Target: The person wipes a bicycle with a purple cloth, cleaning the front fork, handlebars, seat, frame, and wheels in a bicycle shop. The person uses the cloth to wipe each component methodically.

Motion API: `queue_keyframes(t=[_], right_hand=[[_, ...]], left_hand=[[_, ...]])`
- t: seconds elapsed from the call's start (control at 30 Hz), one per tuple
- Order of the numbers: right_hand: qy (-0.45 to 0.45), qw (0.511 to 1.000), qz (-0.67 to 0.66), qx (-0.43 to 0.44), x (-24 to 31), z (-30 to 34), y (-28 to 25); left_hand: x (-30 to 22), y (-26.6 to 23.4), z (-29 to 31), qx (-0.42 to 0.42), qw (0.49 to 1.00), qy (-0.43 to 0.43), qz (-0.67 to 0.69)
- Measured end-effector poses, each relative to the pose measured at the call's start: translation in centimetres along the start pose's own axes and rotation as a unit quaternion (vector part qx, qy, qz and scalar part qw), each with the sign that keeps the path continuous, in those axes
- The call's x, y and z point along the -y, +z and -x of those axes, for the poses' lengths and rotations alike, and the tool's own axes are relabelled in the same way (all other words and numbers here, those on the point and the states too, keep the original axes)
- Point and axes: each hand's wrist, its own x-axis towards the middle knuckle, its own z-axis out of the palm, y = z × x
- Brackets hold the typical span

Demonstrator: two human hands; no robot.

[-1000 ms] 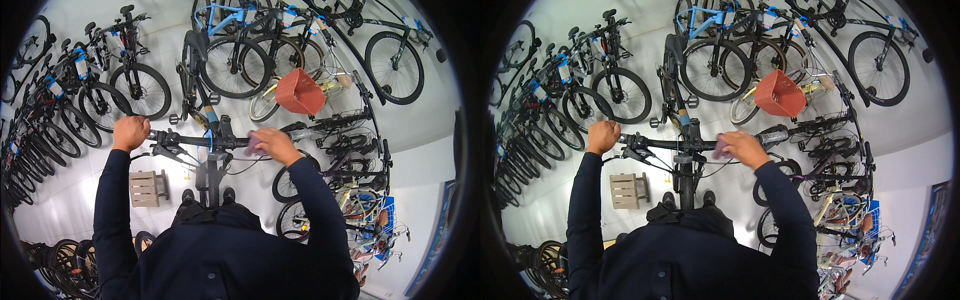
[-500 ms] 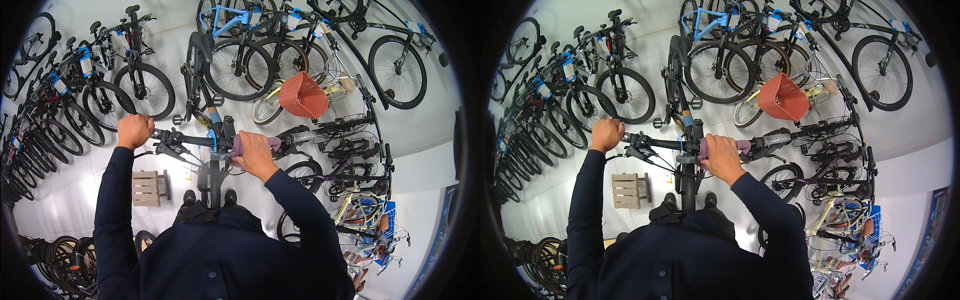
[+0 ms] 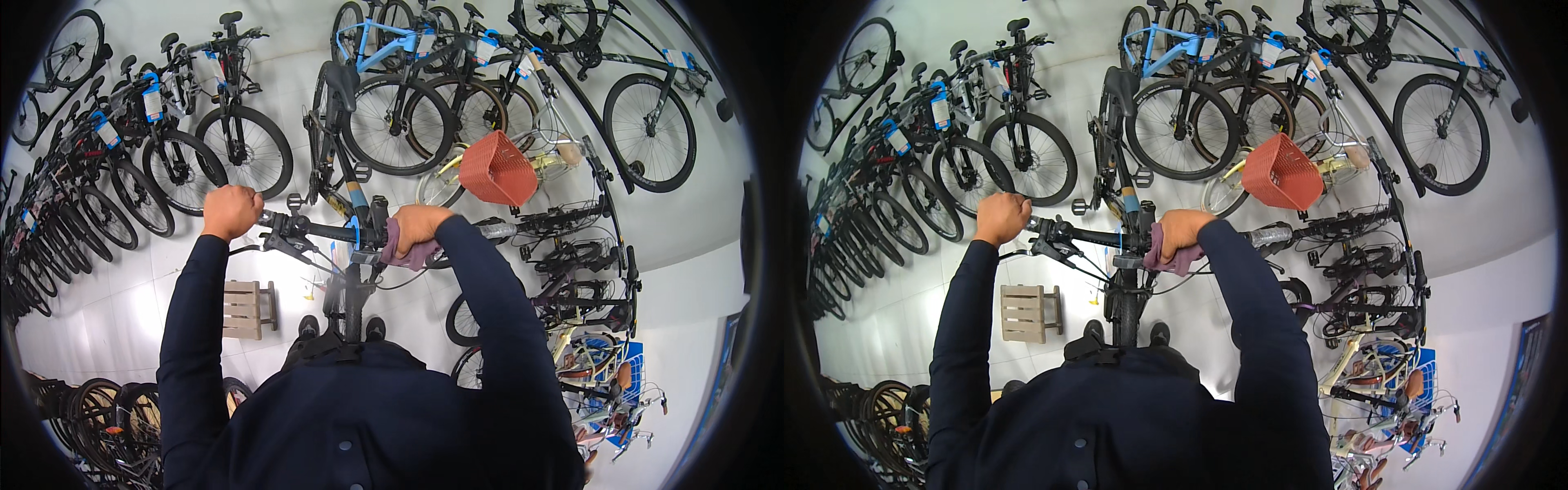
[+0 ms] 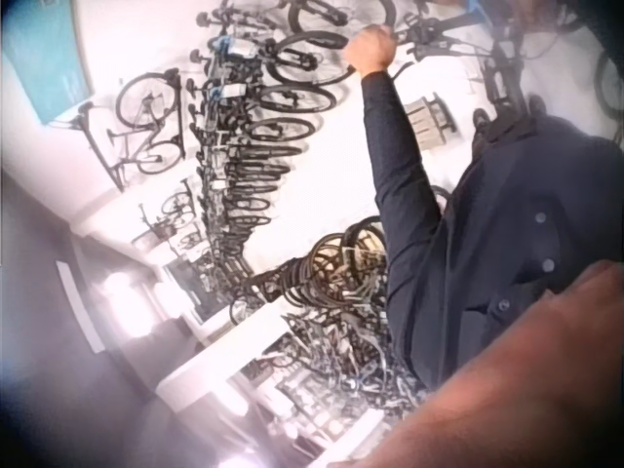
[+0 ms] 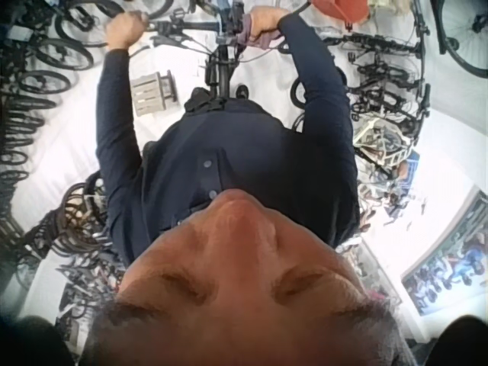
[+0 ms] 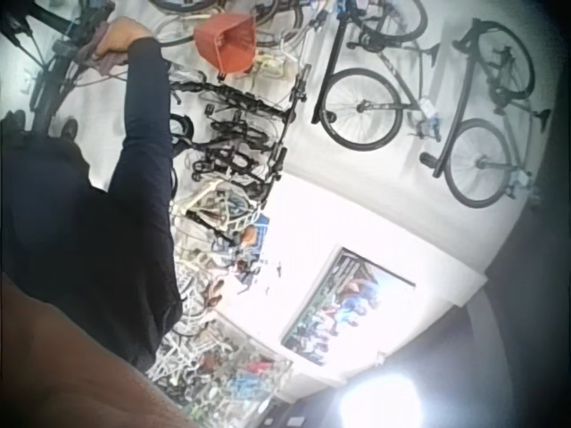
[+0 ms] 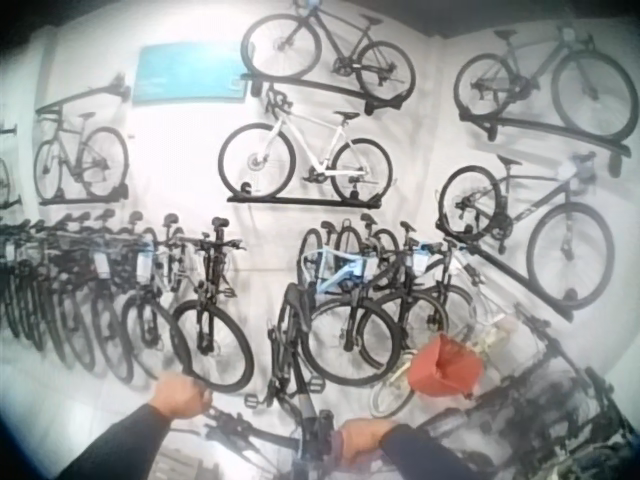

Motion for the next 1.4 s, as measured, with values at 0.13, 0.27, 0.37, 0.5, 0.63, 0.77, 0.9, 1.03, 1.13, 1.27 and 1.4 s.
queue_keyframes(t=[0.13, 0.27, 0.37, 0.5, 0.63, 0.77, 0.9, 1.03, 1.13, 1.27, 1.4], right_hand=[[0.027, 0.934, 0.145, -0.325, 0.2, 1.0, 6.3], [0.024, 0.859, 0.204, -0.468, 0.5, 1.2, 9.5], [-0.038, 0.926, 0.097, -0.363, -0.2, 2.5, 6.8], [-0.030, 0.897, -0.247, -0.365, -0.8, 3.7, 3.8], [-0.072, 0.892, 0.035, -0.446, 1.1, 0.6, 7.1], [0.009, 0.921, -0.007, -0.390, 1.3, -1.8, 6.6], [0.034, 0.910, -0.038, -0.411, 1.3, -2.7, 4.9], [-0.089, 0.895, 0.008, -0.436, -0.9, -1.1, 6.5], [-0.050, 0.879, 0.175, -0.440, -5.2, 2.5, 7.3], [0.058, 0.868, 0.222, -0.440, -10.9, 8.0, 3.4], [0.155, 0.764, -0.040, -0.625, -13.9, 10.7, 0.9]], left_hand=[[0.2, 0.4, 0.0, 0.002, 1.000, -0.005, 0.006], [0.2, 0.5, -0.1, 0.008, 1.000, -0.004, 0.013], [0.1, 0.2, 0.0, 0.003, 1.000, -0.008, 0.012], [0.0, 0.1, 0.0, -0.005, 1.000, -0.003, 0.012], [0.0, 0.3, -0.1, -0.004, 1.000, -0.001, 0.015], [0.0, 0.4, -0.2, -0.002, 1.000, -0.008, 0.024], [-0.1, 0.4, -0.4, -0.007, 1.000, -0.007, 0.021], [0.0, 0.5, -0.5, -0.002, 1.000, -0.005, 0.016], [0.2, 0.6, -0.4, -0.014, 1.000, 0.002, 0.028], [0.2, 0.8, -0.5, -0.013, 1.000, 0.002, 0.018], [0.2, 0.7, -0.6, -0.017, 1.000, 0.010, 0.008]])
